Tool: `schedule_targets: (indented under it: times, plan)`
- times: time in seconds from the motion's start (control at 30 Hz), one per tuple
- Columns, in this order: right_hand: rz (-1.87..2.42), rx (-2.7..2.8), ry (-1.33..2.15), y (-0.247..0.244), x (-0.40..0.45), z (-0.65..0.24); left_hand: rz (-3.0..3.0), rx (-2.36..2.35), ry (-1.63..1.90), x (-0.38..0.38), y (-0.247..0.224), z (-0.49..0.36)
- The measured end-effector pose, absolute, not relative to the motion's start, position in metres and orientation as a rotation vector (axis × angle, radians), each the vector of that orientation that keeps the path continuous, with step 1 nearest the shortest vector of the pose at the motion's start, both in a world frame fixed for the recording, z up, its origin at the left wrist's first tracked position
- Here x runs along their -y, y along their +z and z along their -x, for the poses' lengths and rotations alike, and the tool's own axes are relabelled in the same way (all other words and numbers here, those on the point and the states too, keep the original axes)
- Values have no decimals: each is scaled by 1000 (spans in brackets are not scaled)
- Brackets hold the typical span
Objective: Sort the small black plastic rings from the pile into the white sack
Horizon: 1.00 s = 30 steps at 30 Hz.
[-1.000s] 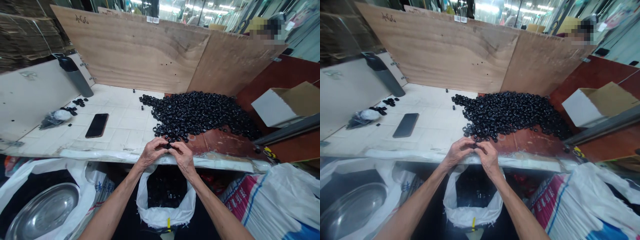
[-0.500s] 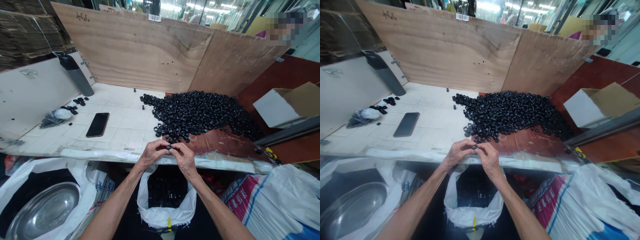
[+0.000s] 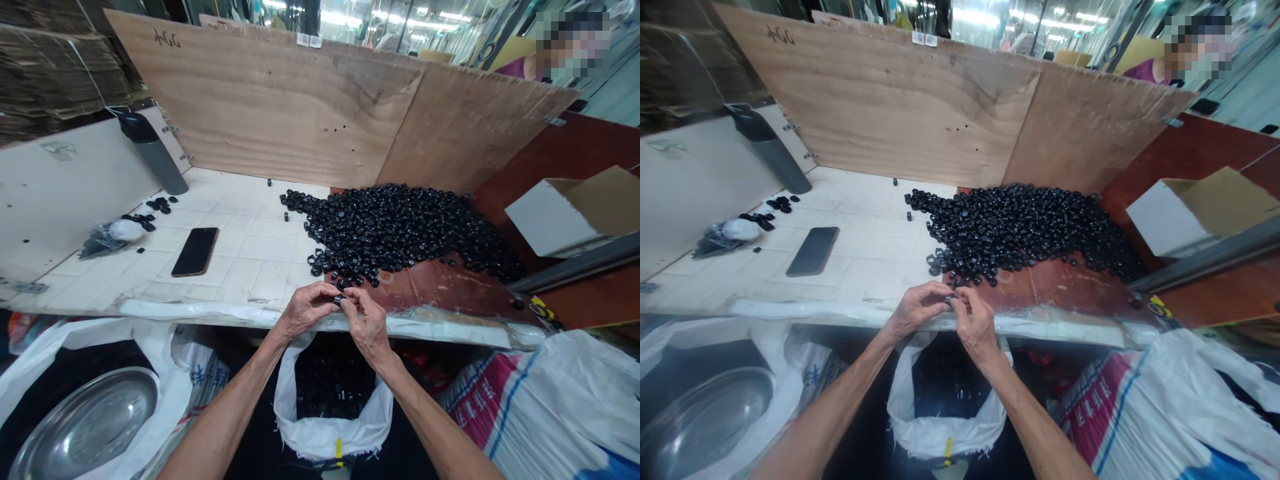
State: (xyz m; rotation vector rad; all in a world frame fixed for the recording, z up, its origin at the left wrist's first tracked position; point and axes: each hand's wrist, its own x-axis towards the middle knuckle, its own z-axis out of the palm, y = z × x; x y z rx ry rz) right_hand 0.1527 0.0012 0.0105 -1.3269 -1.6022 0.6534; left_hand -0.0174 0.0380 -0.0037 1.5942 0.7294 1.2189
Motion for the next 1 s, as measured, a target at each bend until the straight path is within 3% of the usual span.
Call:
schedule_targets:
  times: [0.6,1.0]
  plan:
    - [1384,1856,463,9,-4,-152,-1636,-786,1186,-37,-4,18]
    - [1329,1680,681,18,-6,-153,-1561,-843,1143,-38,-7,18]
